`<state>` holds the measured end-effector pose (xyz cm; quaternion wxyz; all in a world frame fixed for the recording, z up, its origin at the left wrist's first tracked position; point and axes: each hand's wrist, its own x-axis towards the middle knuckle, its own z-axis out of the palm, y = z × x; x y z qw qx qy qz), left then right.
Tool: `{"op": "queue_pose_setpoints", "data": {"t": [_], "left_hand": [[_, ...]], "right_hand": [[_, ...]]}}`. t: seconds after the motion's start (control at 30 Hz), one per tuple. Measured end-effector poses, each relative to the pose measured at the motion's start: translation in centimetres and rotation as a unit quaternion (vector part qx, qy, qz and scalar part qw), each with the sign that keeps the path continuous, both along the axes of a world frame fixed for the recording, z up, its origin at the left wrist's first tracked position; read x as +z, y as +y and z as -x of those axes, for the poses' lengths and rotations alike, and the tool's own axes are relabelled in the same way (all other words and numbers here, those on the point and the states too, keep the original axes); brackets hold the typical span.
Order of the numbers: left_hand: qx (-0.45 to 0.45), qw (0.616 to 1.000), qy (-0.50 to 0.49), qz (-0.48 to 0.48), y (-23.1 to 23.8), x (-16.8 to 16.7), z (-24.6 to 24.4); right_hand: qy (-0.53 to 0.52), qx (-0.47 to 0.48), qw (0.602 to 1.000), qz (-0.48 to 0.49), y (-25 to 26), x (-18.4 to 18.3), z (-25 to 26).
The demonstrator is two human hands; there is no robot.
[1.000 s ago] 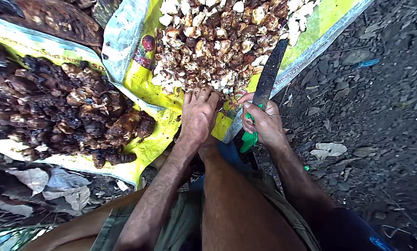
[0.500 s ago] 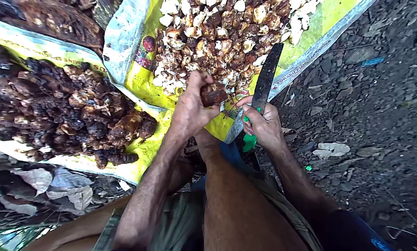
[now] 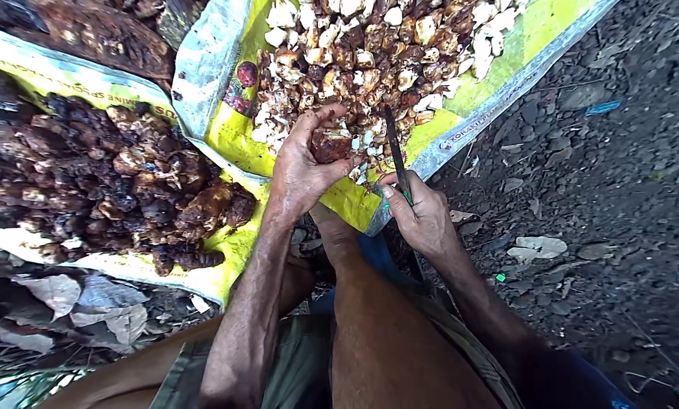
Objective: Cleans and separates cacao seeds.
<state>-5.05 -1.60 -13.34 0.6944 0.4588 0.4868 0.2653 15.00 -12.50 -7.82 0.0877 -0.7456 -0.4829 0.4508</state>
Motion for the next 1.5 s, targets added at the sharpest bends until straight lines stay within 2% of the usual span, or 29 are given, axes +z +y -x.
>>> {"op": "queue_pose_setpoints", "data": {"t": [0.17, 0.27, 0.37, 0.43, 0.6, 0.83, 0.93, 1.07, 1.17, 1.27, 1.4, 1.5], "left_hand": [[0.000, 1.000, 0.021, 0.017, -0.1, 0.2, -0.8], [-0.013, 0.995, -0.051, 0.084, -0.1, 0.4, -0.6], [0.001, 0.974, -0.151, 0.170, -1.3, 1.8, 0.1], [0.012, 0.965, -0.177, 0.195, -0.9, 1.7, -0.3], [-0.039, 0.998, -0.013, 0.055, -0.3, 0.7, -0.7], [-0.029, 0.994, 0.098, -0.027, -0.3, 0.6, -0.9], [-0.027, 0.997, 0.062, -0.024, -0.4, 0.6, -0.8], [0.002, 0.992, -0.109, 0.057, -0.2, 0.9, -0.6], [0.029, 0.981, -0.163, 0.100, -0.1, 0.7, -0.5], [0.030, 0.981, -0.156, 0.112, -0.1, 0.7, -0.4], [-0.011, 0.994, -0.073, 0.086, -1.5, 2.0, 0.0], [-0.017, 0.996, -0.061, 0.065, -1.8, 1.8, 0.7]], "right_hand": [[-0.007, 0.051, 0.999, 0.003, -0.2, 0.4, 0.0], [-0.005, 0.054, 0.998, 0.009, -0.6, 0.5, -0.1], [0.003, 0.045, 0.999, 0.006, -1.0, 0.2, -0.5], [0.013, 0.032, 0.999, 0.006, -1.1, 0.1, -0.7], [0.021, 0.024, 0.999, 0.013, -1.2, 0.3, -0.8], [0.003, 0.074, 0.997, -0.003, -1.3, 0.4, -1.0], [-0.007, 0.071, 0.997, 0.004, -1.3, 0.3, -1.0], [-0.020, 0.059, 0.998, 0.011, -1.4, 0.0, -1.4], [-0.035, 0.068, 0.997, 0.001, -1.3, 0.1, -1.6], [-0.053, 0.097, 0.994, -0.020, -1.3, 0.6, -1.5], [-0.071, 0.131, 0.989, -0.013, -1.2, 1.1, -1.3], [-0.082, 0.148, 0.985, -0.004, -1.1, 1.3, -1.5]]}}
